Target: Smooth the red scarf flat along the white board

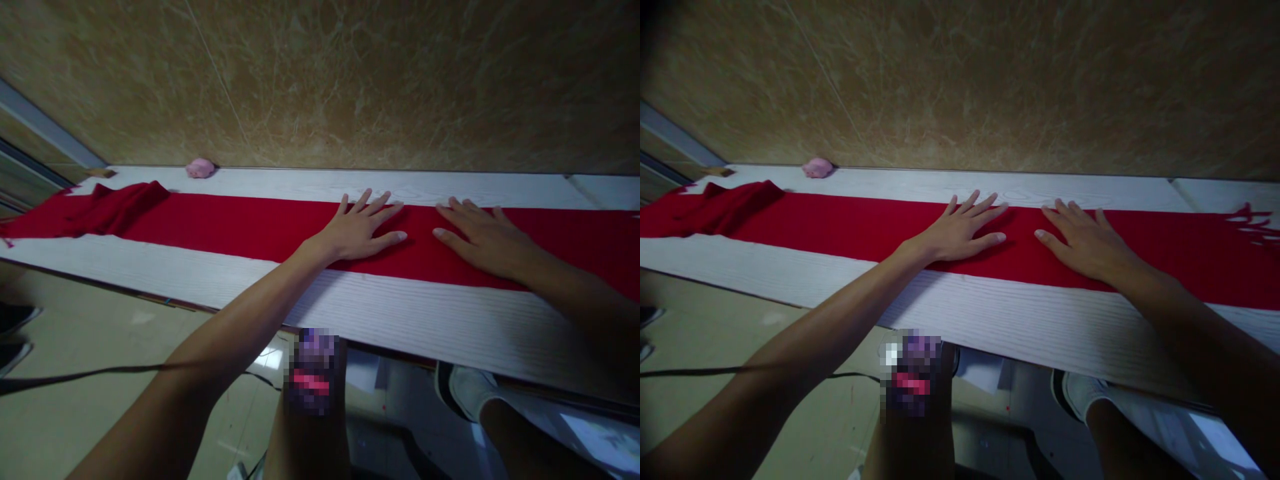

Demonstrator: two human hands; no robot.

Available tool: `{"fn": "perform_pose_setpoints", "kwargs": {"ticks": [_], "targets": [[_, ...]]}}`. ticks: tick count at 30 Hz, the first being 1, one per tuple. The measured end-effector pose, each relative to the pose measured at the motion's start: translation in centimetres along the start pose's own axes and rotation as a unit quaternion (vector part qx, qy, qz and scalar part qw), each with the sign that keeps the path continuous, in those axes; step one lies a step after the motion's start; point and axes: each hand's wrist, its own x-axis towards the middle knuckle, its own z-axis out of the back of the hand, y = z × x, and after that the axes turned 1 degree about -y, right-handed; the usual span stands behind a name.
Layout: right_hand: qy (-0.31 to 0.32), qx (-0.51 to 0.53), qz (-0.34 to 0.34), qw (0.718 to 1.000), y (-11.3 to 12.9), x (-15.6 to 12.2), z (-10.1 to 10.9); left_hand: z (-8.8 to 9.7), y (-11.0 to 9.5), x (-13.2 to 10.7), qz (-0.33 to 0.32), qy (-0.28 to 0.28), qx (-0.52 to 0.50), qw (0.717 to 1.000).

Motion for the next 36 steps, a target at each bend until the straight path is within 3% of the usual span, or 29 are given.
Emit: {"fn": "perform_pose_setpoints", "kwargs": {"ticks": [4, 13, 19, 25, 28, 31, 36], "targets": [[-0.008, 0.01, 0.004, 1.0, -0.3, 0.2, 0.2, -0.4, 0.4, 0.1, 0.004, 0.033, 0.005, 0.999], [0.01, -0.005, 0.012, 1.0, 0.6, -0.3, 0.4, -0.2, 0.3, 0.0, 0.004, 0.04, 0.007, 0.999], [-0.012, 0.005, 0.024, 1.0, 0.2, -0.3, 0.4, -0.3, 0.3, 0.0, 0.004, 0.039, 0.008, 0.999], [0.038, 0.019, 0.054, 0.998, 1.0, -0.5, 0.8, -0.4, 0.4, 0.1, 0.006, 0.038, 0.01, 0.999], [0.019, 0.045, 0.069, 0.996, 1.0, -0.4, 1.4, -0.5, 0.5, 0.1, 0.005, 0.035, 0.008, 0.999], [-0.012, 0.035, 0.046, 0.998, 0.5, -0.4, 1.7, -0.5, 0.5, 0.2, 0.002, 0.034, 0.007, 0.999], [0.034, 0.013, 0.015, 0.999, 0.2, -0.7, 1.0, -0.4, 0.4, 0.1, 0.003, 0.04, 0.005, 0.999]]}}
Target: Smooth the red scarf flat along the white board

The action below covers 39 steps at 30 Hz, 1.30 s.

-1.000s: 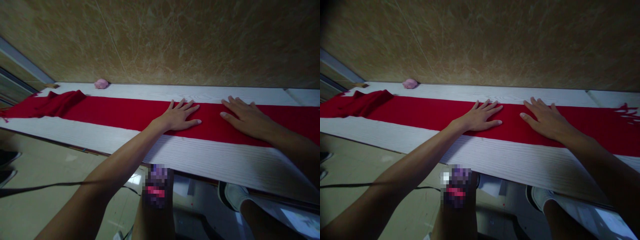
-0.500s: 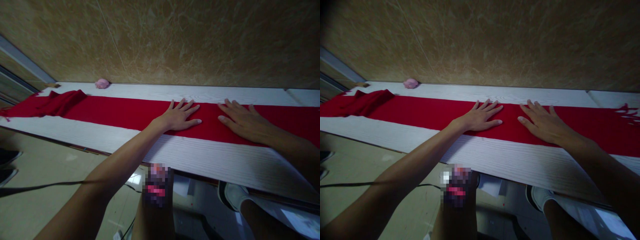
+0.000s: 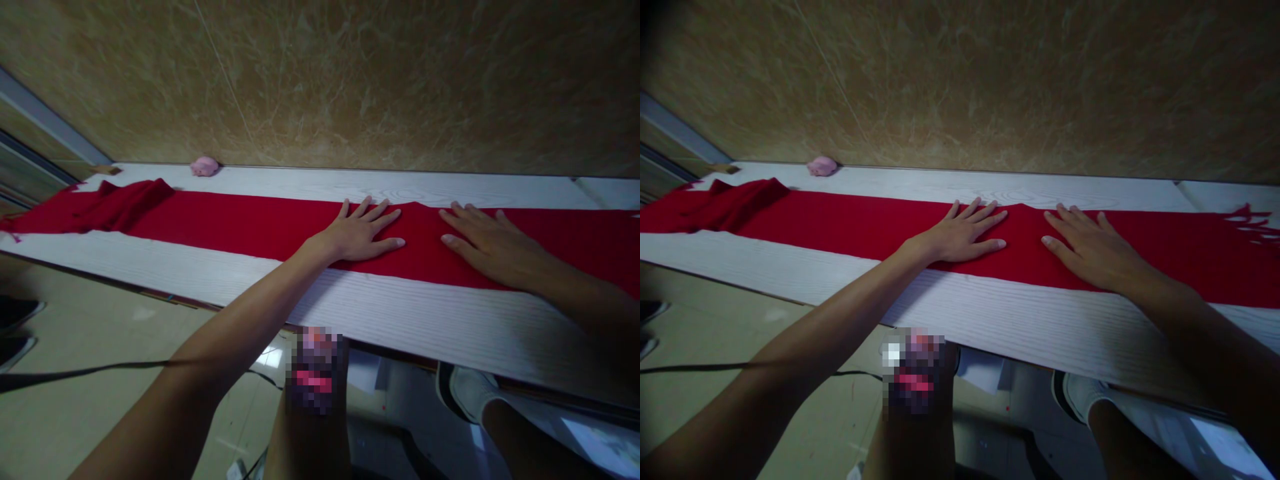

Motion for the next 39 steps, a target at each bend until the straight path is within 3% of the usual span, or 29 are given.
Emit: {"fn": "perform_pose_setpoints", "kwargs": {"ticks": [7, 18, 23, 29, 35, 39], "targets": [[-0.027, -0.024, -0.024, 0.999, 0.8, -0.1, 0.9, -0.1, 0.1, 0.1, 0.0, -0.007, 0.001, 1.0], [-0.056, -0.005, 0.0, 0.998, 1.0, 0.1, 0.3, 0.1, 0.0, -0.2, 0.001, -0.008, 0.002, 1.0], [-0.012, -0.007, 0.01, 1.0, 2.3, -0.2, 0.2, 0.5, -0.7, -0.6, -0.02, -0.051, 0.002, 0.998], [-0.045, -0.023, 0.002, 0.999, 2.2, -0.1, 0.0, 0.2, -1.1, -0.4, -0.021, 0.0, 0.005, 1.0], [-0.013, -0.019, 0.001, 1.0, 2.3, 0.2, 0.1, 0.2, -1.0, -0.5, -0.022, -0.027, -0.001, 0.999], [-0.045, -0.014, 0.0, 0.999, 2.4, 0.3, 0.1, 0.2, -1.1, -0.5, -0.027, -0.017, -0.001, 1.0]]}}
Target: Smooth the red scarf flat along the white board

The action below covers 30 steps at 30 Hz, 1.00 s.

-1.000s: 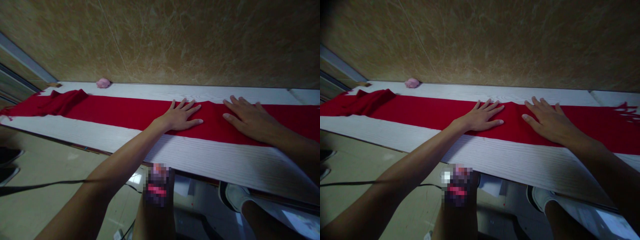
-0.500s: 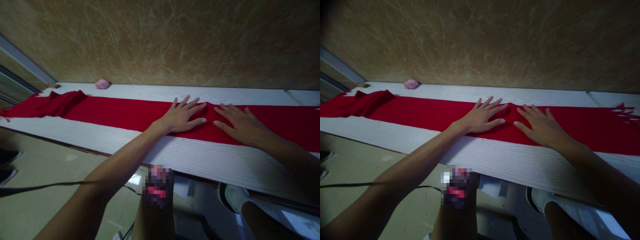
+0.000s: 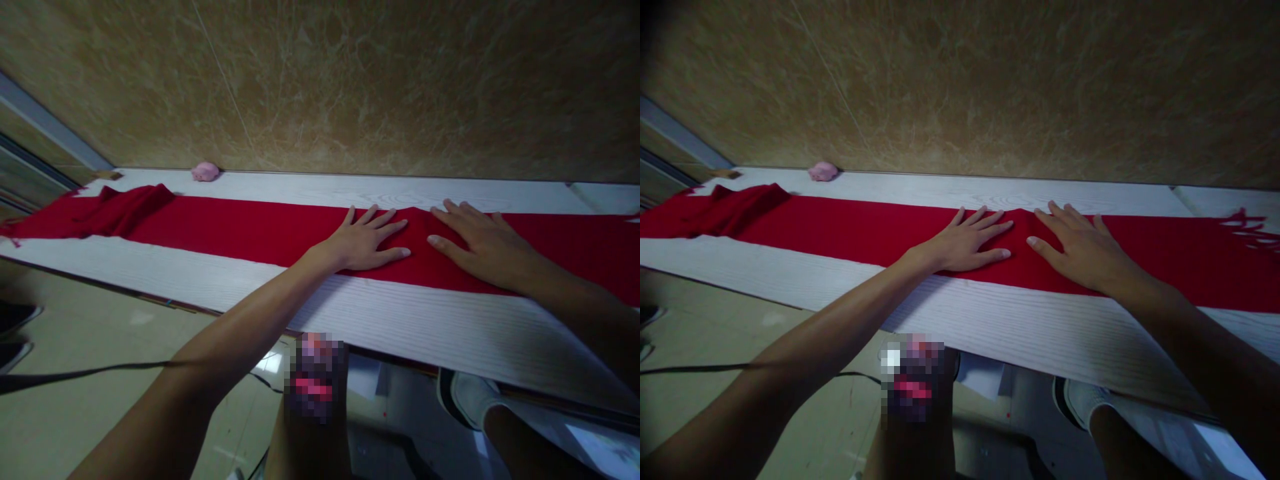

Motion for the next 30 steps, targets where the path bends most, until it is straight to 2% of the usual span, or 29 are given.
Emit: {"fn": "perform_pose_setpoints", "kwargs": {"ticks": [4, 9, 14, 17, 19, 21, 24, 26, 30], "targets": [[0.005, 0.009, 0.017, 1.0, -0.2, -0.05, -0.4, 0.17, 0.09, 0.09, 0.02, -0.039, 0.0, 0.999], [-0.012, 0.009, -0.006, 1.0, -0.23, 0.05, -0.15, -0.16, 0.45, 0.29, 0.021, -0.003, 0.004, 1.0], [0.026, 0.006, -0.014, 1.0, -0.25, 0.08, -0.09, -0.16, 0.43, 0.25, 0.025, -0.021, 0.002, 0.999], [-0.005, 0.016, -0.007, 1.0, -0.58, 0.09, -0.33, -0.07, 0.39, 0.22, 0.021, -0.003, 0.0, 1.0], [-0.023, 0.018, -0.003, 1.0, -0.69, 0.1, -0.45, -0.02, 0.39, 0.21, 0.02, -0.02, 0.003, 1.0], [-0.009, 0.015, -0.005, 1.0, -0.62, 0.12, -0.41, 0.0, 0.39, 0.21, 0.02, -0.039, 0.006, 0.999], [0.028, 0.012, -0.016, 0.999, -0.35, 0.19, -0.06, -0.04, 0.38, 0.21, 0.012, -0.01, 0.009, 1.0], [0.017, 0.012, -0.02, 1.0, -0.23, 0.2, 0.18, -0.08, 0.37, 0.2, 0.009, 0.01, 0.008, 1.0], [-0.01, 0.011, -0.004, 1.0, -0.12, 0.06, 0.11, -0.02, 0.34, 0.2, 0.021, -0.024, 0.004, 0.999]]}}
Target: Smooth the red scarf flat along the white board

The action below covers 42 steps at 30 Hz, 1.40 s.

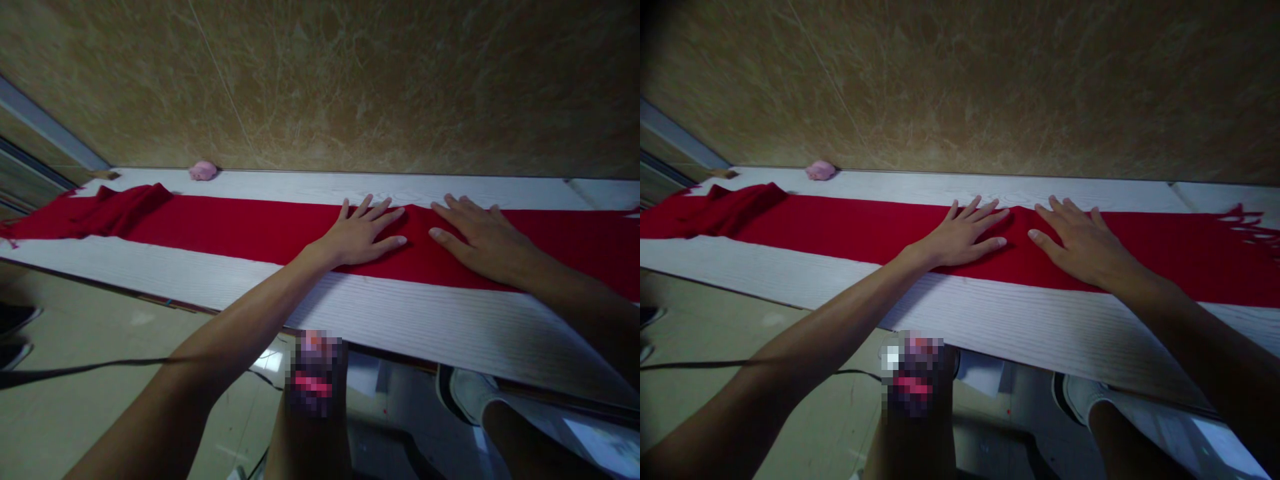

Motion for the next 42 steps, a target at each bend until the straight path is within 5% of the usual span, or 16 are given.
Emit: {"fn": "perform_pose_setpoints", "kwargs": {"ticks": [4, 7, 13, 24, 42], "targets": [[0.037, -0.006, 0.002, 0.999, 0.1, -0.1, -0.3, -0.2, 0.1, 0.1, -0.003, 0.015, -0.001, 1.0], [0.002, -0.007, 0.012, 1.0, 0.2, 0.0, -0.3, -0.3, 0.1, 0.1, -0.009, 0.035, 0.001, 0.999], [0.008, 0.008, 0.027, 1.0, 0.8, -0.3, -0.7, -0.1, -0.1, 0.0, 0.013, -0.018, 0.008, 1.0], [0.028, 0.009, 0.014, 0.999, 1.2, -0.2, -0.4, -0.7, 0.3, 0.2, 0.003, 0.013, -0.003, 1.0], [-0.026, 0.026, 0.03, 0.999, 0.5, 0.2, -0.2, -0.3, 0.3, 0.2, 0.003, 0.014, -0.005, 1.0]]}}
